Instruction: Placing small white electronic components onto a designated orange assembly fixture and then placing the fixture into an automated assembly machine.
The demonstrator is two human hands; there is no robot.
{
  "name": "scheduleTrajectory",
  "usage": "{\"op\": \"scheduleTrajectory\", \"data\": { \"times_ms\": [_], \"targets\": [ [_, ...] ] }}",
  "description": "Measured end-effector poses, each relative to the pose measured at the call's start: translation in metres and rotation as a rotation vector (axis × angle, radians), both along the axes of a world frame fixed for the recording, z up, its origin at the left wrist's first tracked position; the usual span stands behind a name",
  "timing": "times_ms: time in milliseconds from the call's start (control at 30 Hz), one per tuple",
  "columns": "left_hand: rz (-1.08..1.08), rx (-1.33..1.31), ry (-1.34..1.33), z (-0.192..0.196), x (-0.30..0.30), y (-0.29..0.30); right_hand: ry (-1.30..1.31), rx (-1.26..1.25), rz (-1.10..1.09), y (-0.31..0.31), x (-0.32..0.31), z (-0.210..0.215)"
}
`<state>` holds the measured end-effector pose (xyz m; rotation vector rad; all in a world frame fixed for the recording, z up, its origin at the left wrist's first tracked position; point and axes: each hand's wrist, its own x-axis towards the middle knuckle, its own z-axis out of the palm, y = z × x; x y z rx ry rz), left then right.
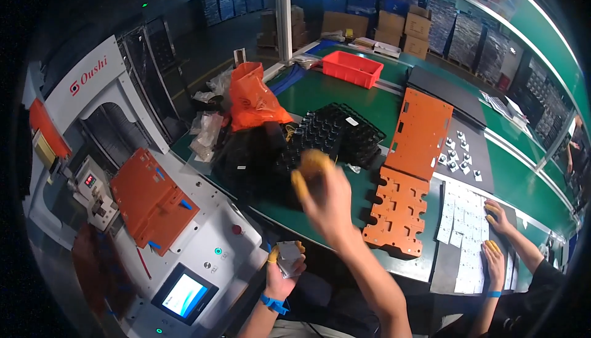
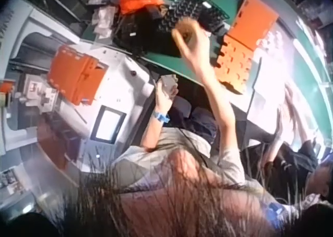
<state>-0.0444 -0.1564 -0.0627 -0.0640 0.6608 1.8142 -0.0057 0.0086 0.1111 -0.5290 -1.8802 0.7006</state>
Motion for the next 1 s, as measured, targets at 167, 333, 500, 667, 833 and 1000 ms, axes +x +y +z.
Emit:
{"op": "scheduleTrajectory", "data": {
  "times_ms": [167,333,500,667,833,1000],
  "targets": [
    [-0.025,0.195,-0.008,0.008,-0.001,0.013,-0.36,0.308,-0.415,0.083,-0.061,0.013],
    [-0.023,0.153,0.104,0.003,0.001,0.014,-0.584,0.219,-0.422,0.101,-0.073,0.016],
    [-0.021,0.197,0.222,-0.01,0.002,0.027,-0.409,0.184,-0.349,0.089,-0.048,0.031],
    [0.094,0.105,0.411,0.014,-0.002,0.022,-0.135,-0.24,0.142,0.009,0.028,0.037],
    [0.139,0.24,0.651,0.037,0.007,0.029,-0.211,-0.393,0.285,-0.033,0.104,0.003],
    [0.194,0.238,0.733,0.042,0.028,0.021,-0.189,-0.484,0.304,-0.038,0.125,-0.021]
  ]
}}
